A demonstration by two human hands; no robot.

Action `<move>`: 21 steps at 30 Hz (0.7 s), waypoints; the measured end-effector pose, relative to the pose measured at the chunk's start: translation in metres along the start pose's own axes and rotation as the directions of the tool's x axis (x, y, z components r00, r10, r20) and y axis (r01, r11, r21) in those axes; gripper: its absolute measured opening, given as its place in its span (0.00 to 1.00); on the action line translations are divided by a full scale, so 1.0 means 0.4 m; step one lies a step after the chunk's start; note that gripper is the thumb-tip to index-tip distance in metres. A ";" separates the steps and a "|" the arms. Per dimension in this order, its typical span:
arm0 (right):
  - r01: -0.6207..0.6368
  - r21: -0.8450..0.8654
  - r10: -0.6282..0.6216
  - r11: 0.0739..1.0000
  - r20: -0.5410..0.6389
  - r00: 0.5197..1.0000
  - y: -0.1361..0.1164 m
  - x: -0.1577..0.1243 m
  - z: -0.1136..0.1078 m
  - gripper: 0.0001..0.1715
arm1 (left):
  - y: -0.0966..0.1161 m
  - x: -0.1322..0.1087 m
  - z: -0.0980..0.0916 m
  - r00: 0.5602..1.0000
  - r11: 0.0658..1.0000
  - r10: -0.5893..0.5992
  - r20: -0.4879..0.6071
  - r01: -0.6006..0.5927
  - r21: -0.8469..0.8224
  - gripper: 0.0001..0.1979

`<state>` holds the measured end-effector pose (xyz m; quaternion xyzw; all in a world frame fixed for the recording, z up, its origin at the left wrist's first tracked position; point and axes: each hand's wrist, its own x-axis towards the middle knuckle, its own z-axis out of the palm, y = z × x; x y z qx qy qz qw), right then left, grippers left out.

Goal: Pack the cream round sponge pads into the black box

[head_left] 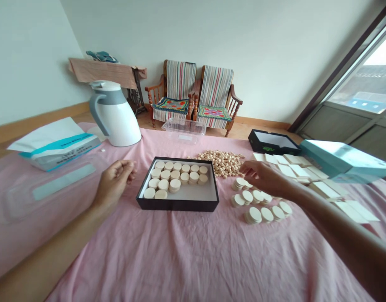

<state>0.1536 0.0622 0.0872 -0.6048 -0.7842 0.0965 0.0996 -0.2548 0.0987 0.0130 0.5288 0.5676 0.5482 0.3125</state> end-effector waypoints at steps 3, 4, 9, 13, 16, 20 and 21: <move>0.013 -0.083 -0.009 0.996 0.054 0.998 0.031 -0.006 0.012 0.13 | -0.042 -0.006 0.005 0.996 0.993 -0.090 -0.028 0.088 -0.079 0.18; 0.027 -0.094 -0.021 0.995 0.070 0.997 0.037 -0.005 0.018 0.15 | -0.048 -0.007 0.008 0.995 0.992 -0.097 -0.029 0.094 -0.080 0.18; 0.125 -0.217 -0.090 0.968 0.164 0.982 0.051 0.021 0.049 0.21 | -0.050 -0.012 0.016 0.995 0.994 -0.099 -0.018 0.098 -0.043 0.19; 0.078 -0.242 -0.007 0.967 0.284 0.959 0.058 0.057 0.061 0.24 | -0.047 -0.016 0.014 0.996 0.996 -0.086 -0.011 0.085 -0.018 0.18; 0.054 -0.234 0.034 0.971 0.359 0.933 0.057 0.078 0.067 0.26 | -0.049 -0.018 0.011 0.997 0.997 -0.078 0.000 0.078 -0.005 0.18; 0.046 -0.252 0.058 0.967 0.391 0.919 0.049 0.092 0.075 0.29 | -0.056 -0.014 0.008 0.997 0.997 -0.072 0.016 0.071 0.016 0.18; 0.046 -0.258 0.060 0.965 0.392 0.918 0.047 0.094 0.078 0.30 | -0.058 -0.013 0.007 0.997 0.997 -0.071 0.018 0.070 0.020 0.18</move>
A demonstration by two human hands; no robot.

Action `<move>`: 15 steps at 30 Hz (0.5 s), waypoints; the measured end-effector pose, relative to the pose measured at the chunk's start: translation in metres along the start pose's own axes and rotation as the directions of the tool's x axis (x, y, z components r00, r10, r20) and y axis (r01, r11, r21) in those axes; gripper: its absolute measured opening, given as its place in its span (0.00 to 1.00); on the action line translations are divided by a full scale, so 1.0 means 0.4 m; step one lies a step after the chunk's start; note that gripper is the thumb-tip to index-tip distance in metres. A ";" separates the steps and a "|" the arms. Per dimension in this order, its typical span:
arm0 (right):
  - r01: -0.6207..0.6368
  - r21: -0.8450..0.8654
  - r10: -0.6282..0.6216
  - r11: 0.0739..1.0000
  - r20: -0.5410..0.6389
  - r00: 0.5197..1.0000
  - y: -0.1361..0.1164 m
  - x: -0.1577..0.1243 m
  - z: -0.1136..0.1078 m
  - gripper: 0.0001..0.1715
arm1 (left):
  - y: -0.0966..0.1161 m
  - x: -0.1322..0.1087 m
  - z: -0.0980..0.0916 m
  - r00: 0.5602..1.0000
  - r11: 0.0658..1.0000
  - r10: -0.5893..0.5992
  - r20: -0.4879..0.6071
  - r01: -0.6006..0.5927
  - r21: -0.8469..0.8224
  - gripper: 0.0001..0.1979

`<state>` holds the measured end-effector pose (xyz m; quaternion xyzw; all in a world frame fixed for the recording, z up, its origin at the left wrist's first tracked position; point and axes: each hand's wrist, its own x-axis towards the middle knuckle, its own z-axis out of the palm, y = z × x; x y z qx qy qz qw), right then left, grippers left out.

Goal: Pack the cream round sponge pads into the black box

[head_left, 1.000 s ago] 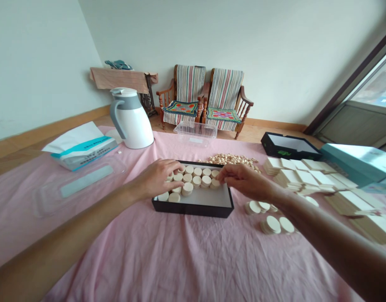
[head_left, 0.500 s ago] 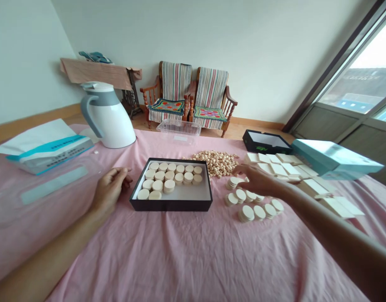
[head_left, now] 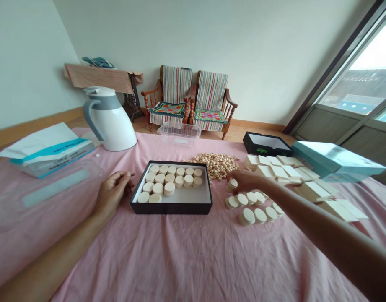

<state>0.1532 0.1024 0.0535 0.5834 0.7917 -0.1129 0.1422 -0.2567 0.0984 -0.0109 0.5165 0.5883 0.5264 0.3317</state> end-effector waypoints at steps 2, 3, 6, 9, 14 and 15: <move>0.001 -0.011 -0.001 1.000 -0.010 1.000 -0.006 0.004 0.003 0.29 | -0.003 0.003 0.000 1.000 1.000 0.001 0.005 -0.001 0.006 0.18; 0.003 -0.016 -0.004 1.000 -0.020 1.000 -0.009 0.005 0.005 0.28 | -0.004 0.004 0.001 1.000 1.000 0.002 0.006 -0.002 0.008 0.18; 0.010 -0.034 -0.011 0.999 -0.051 0.999 -0.019 0.006 0.010 0.26 | -0.006 0.007 0.004 1.000 1.000 0.003 0.004 -0.003 0.004 0.17; 0.019 -0.051 -0.023 0.999 -0.073 0.997 -0.029 0.004 0.015 0.25 | -0.005 0.007 0.007 1.000 1.000 -0.001 0.004 0.001 -0.016 0.17; 0.039 -0.062 -0.044 0.997 -0.080 0.996 -0.034 0.004 0.026 0.21 | -0.002 0.002 0.006 1.000 1.000 0.007 0.018 -0.006 -0.009 0.18; 0.043 -0.064 -0.048 0.997 -0.078 0.996 -0.033 0.003 0.027 0.21 | -0.002 0.002 0.005 1.000 1.000 0.010 0.023 -0.010 -0.008 0.18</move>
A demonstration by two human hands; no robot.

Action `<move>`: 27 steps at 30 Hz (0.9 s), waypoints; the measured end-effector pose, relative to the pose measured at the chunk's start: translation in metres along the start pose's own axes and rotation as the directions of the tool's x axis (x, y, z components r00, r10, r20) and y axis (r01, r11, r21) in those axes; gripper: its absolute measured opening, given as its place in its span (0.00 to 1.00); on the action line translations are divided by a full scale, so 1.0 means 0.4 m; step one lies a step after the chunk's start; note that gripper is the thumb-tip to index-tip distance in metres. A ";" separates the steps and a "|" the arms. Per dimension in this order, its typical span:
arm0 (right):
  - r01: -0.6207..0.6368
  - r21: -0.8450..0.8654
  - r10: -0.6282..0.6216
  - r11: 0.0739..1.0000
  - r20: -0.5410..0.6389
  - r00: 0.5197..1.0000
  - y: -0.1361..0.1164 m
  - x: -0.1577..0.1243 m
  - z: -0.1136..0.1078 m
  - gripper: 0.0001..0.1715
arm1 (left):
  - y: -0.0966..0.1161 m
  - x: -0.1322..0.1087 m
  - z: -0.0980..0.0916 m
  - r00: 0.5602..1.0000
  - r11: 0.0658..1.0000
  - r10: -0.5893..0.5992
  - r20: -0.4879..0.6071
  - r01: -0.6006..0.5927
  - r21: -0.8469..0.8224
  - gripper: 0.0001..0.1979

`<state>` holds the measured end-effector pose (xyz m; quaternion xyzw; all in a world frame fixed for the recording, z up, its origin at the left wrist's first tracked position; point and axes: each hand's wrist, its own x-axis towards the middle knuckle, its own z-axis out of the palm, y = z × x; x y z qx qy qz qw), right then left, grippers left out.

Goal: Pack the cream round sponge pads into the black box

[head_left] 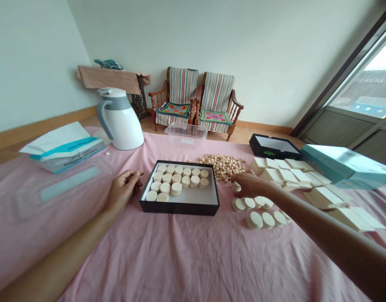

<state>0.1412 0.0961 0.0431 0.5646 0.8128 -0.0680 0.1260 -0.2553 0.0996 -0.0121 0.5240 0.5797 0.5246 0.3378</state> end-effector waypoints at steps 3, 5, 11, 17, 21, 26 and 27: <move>0.008 -0.002 -0.008 1.000 0.004 1.000 0.003 -0.005 -0.008 0.20 | -0.002 -0.001 -0.001 1.000 1.000 0.005 0.011 -0.005 0.001 0.19; 0.022 -0.007 -0.022 1.000 -0.001 1.000 -0.001 -0.013 -0.034 0.16 | -0.001 -0.002 -0.001 1.000 1.000 0.003 0.019 -0.003 -0.001 0.19; 0.185 -0.047 -0.188 0.982 -0.077 0.979 -0.094 -0.042 -0.185 0.10 | 0.010 -0.005 0.000 0.999 1.000 -0.012 0.030 0.012 -0.007 0.19; 0.452 -0.050 -0.452 0.891 0.015 0.892 -0.233 -0.005 -0.239 0.14 | 0.021 -0.009 -0.001 0.999 1.000 -0.021 0.046 0.021 0.007 0.19; 0.586 -0.123 -0.578 0.801 0.097 0.810 -0.274 0.045 -0.213 0.18 | 0.021 -0.011 -0.002 0.997 0.999 -0.031 0.066 0.030 0.010 0.18; 0.672 -0.196 -0.623 0.714 0.260 0.738 -0.294 0.088 -0.172 0.21 | 0.011 -0.008 -0.007 0.994 1.000 -0.028 0.108 0.026 0.017 0.18; 0.681 -0.201 -0.626 0.704 0.279 0.729 -0.297 0.092 -0.165 0.21 | 0.010 -0.008 -0.007 0.993 0.999 -0.030 0.116 0.028 0.017 0.18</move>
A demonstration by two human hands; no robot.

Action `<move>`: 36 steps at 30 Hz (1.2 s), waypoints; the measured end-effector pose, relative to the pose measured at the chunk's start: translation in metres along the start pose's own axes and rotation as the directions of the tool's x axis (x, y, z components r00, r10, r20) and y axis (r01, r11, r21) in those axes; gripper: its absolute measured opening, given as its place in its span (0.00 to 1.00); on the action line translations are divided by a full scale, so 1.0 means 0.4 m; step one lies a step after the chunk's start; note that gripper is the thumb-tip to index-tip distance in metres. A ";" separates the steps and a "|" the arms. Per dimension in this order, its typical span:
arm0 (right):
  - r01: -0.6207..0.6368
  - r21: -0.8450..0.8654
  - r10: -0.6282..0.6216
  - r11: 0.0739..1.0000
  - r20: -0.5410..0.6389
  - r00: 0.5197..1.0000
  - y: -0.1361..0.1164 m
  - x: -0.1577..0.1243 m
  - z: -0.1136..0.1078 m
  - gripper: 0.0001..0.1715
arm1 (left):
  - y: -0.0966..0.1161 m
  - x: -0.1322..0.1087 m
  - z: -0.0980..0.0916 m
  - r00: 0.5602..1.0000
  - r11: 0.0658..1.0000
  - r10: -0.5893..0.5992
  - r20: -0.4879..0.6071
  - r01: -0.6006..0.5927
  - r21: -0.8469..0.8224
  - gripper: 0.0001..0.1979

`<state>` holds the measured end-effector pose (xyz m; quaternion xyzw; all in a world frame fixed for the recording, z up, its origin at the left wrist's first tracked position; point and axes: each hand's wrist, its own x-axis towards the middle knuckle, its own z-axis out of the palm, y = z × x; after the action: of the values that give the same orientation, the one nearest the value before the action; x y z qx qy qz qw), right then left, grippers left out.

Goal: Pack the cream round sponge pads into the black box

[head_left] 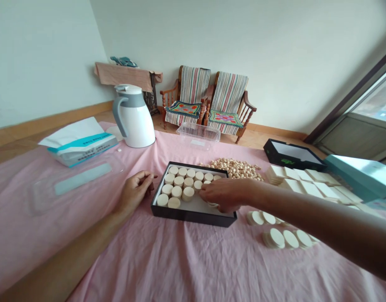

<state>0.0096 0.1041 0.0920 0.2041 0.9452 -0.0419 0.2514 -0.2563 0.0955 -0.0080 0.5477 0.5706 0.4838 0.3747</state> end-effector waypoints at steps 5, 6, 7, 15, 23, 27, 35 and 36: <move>0.039 -0.009 -0.039 0.999 -0.030 0.999 -0.001 0.015 0.025 0.22 | 0.009 -0.003 0.002 1.000 1.000 -0.012 0.010 0.012 0.011 0.16; 0.043 -0.009 -0.043 0.999 -0.045 0.998 -0.001 0.014 0.028 0.23 | 0.012 -0.004 0.003 1.000 1.000 -0.012 0.009 0.012 0.014 0.16; 0.047 -0.007 -0.047 0.999 -0.060 0.997 -0.001 0.013 0.031 0.22 | 0.013 -0.004 0.004 1.000 1.000 -0.012 0.009 0.012 0.015 0.16; 0.078 0.032 -0.075 0.996 -0.089 0.993 0.002 0.007 0.024 0.21 | 0.008 -0.003 0.006 1.000 1.000 -0.027 0.015 0.027 0.015 0.17; 0.163 0.004 -0.163 0.987 -0.040 0.986 -0.011 0.017 -0.007 0.21 | -0.002 -0.001 0.002 1.000 0.999 -0.004 0.030 0.003 0.042 0.16; 0.206 -0.013 -0.207 0.978 -0.062 0.976 -0.008 0.020 -0.003 0.20 | 0.000 -0.004 0.002 0.999 0.999 -0.010 0.038 0.008 0.044 0.17; 0.250 0.002 -0.248 0.968 -0.128 0.960 0.011 0.038 0.035 0.19 | 0.001 -0.005 0.003 0.997 0.998 0.001 0.077 -0.007 0.069 0.16; 0.255 0.015 -0.251 0.967 -0.130 0.959 0.012 0.041 0.041 0.20 | -0.001 -0.005 0.003 0.997 0.998 0.001 0.081 -0.006 0.068 0.16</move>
<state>0.0062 0.1115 0.0696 0.0879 0.9768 -0.0757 0.1802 -0.2550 0.0937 -0.0088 0.5803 0.5703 0.4420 0.3775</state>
